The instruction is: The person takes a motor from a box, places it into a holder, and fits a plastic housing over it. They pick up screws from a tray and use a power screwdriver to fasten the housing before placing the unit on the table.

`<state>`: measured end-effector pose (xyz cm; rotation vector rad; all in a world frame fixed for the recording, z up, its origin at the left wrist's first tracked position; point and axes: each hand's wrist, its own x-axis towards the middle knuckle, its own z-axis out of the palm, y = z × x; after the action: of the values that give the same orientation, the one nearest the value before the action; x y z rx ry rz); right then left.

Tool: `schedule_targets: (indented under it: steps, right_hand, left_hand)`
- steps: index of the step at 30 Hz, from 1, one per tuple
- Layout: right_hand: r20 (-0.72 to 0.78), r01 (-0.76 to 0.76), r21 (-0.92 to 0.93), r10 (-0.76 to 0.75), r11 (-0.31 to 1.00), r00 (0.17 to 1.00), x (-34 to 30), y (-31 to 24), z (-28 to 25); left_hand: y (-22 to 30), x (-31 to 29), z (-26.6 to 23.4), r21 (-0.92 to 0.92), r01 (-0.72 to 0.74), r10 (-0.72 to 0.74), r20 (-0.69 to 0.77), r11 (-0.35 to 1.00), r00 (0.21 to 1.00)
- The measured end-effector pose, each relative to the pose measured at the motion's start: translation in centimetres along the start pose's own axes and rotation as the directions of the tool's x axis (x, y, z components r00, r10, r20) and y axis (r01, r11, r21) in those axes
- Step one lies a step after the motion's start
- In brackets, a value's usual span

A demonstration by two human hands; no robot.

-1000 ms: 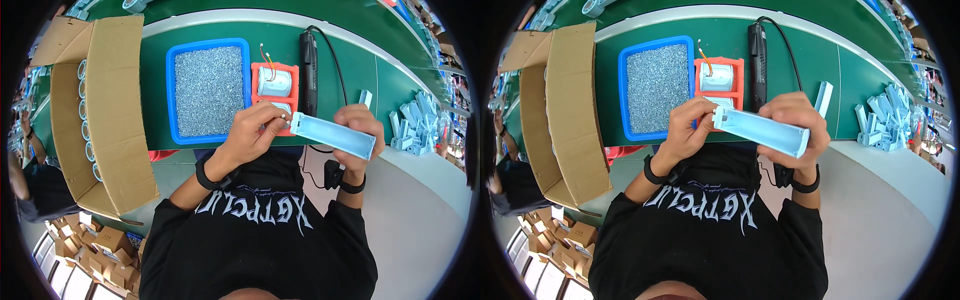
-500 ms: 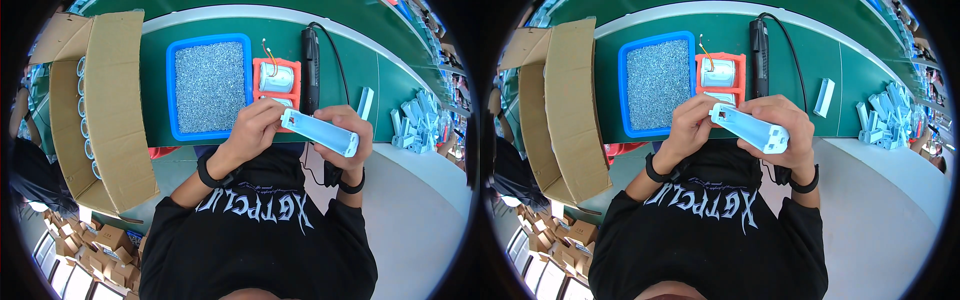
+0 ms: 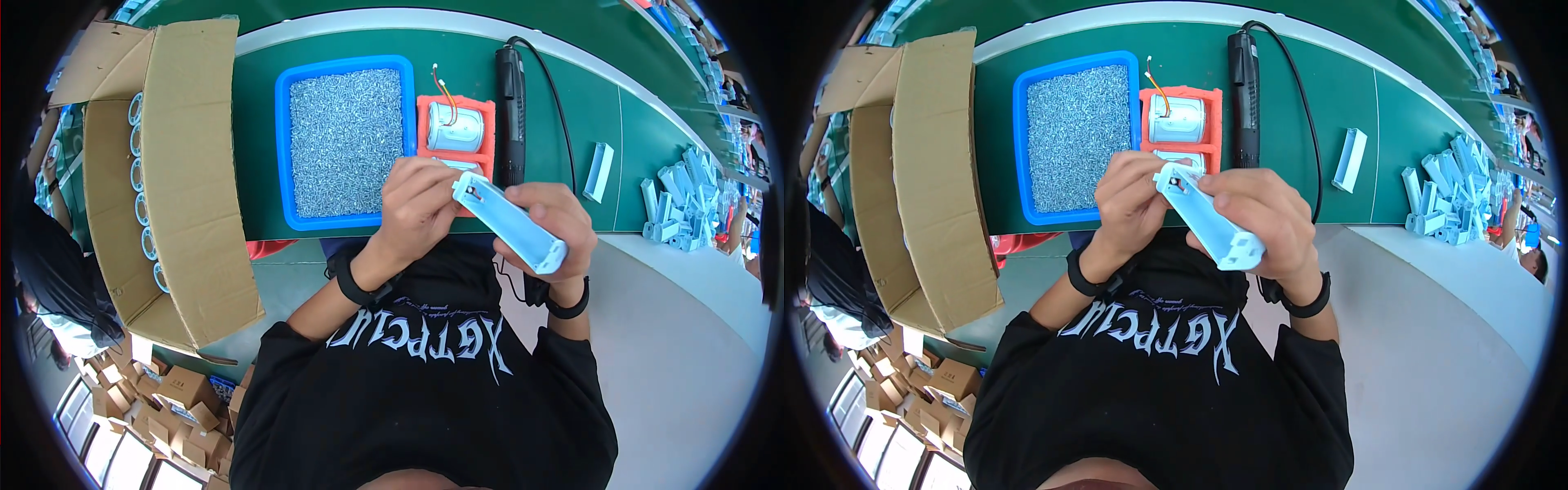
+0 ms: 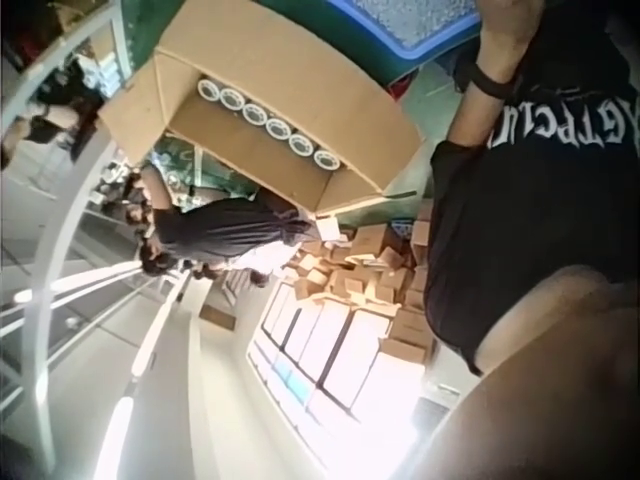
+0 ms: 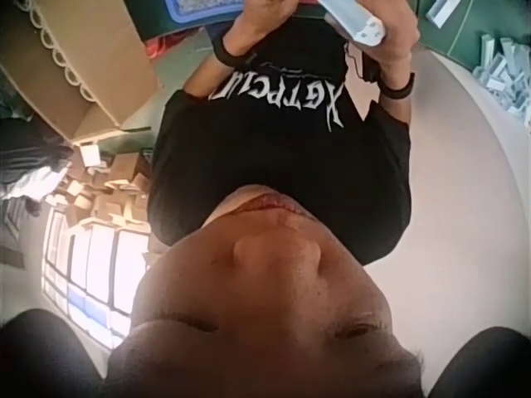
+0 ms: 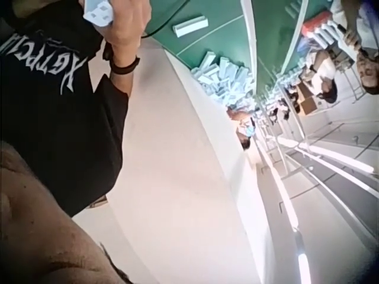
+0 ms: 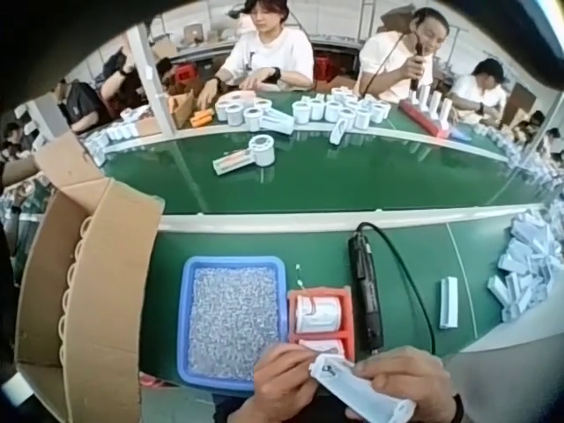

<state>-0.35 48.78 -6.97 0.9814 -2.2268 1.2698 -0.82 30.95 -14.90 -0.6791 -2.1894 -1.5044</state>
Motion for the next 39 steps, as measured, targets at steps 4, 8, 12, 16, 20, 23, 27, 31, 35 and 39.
schedule_targets:
  steps: [4, 8, 12, 16, 20, 23, 27, 31, 35, 39]
  right_hand:
    - [0.036, -0.052, 0.049, 0.051, 0.997, 0.998, 0.4, 0.0, -0.5]
    - [0.261, -0.143, -0.061, 0.154, 0.988, 0.953, 0.7, 0.9, -0.6]
    - [0.259, -0.285, -0.051, 0.288, 0.957, 0.922, 0.9, 1.5, 1.2]
    - [0.28, -0.571, 0.094, 0.529, 0.815, 0.801, 1.0, 1.4, 2.1]
    - [0.444, -0.362, -0.201, 0.414, 0.91, 0.794, 0.8, 1.5, 1.9]
    - [0.466, -0.405, -0.193, 0.446, 0.894, 0.764, 1.2, 1.7, 1.2]
    - [0.464, -0.392, -0.207, 0.443, 0.896, 0.767, 1.5, 1.5, 1.5]
    - [0.488, -0.371, -0.245, 0.444, 0.896, 0.752, 2.6, 1.0, 1.4]
    - [0.53, -0.326, -0.257, 0.415, 0.91, 0.739, 2.6, 1.1, 1.3]
    - [0.513, -0.287, -0.24, 0.373, 0.927, 0.773, 2.0, 1.4, 1.7]
  left_hand:
    - [0.0, 0.7, -0.9, 0.02, 0.022, -0.024, 0.08, 1.0, 0.996]
    - [0.2, 0.8, -2.3, 0.137, 0.094, -0.12, 0.2, 0.986, 0.972]
    - [0.5, 0.4, -3.1, 0.226, 0.195, -0.255, 0.283, 0.955, 0.925]
    - [0.9, 0.4, -3.1, 0.256, 0.228, -0.304, 0.312, 0.939, 0.9]
    - [0.6, 0.1, -3.0, 0.22, 0.253, -0.315, 0.326, 0.942, 0.891]
    - [0.5, -0.1, -3.0, 0.201, 0.223, -0.278, 0.316, 0.954, 0.907]
    - [0.1, 0.0, -3.2, 0.038, 0.311, -0.306, 0.323, 0.95, 0.895]
    - [-0.3, 0.0, -2.5, 0.038, 0.334, -0.331, 0.274, 0.942, 0.903]
    - [-0.6, -0.1, -2.4, -0.02, 0.324, -0.307, 0.27, 0.946, 0.912]
    - [-0.8, -0.2, -2.4, -0.034, 0.28, -0.264, 0.239, 0.959, 0.934]
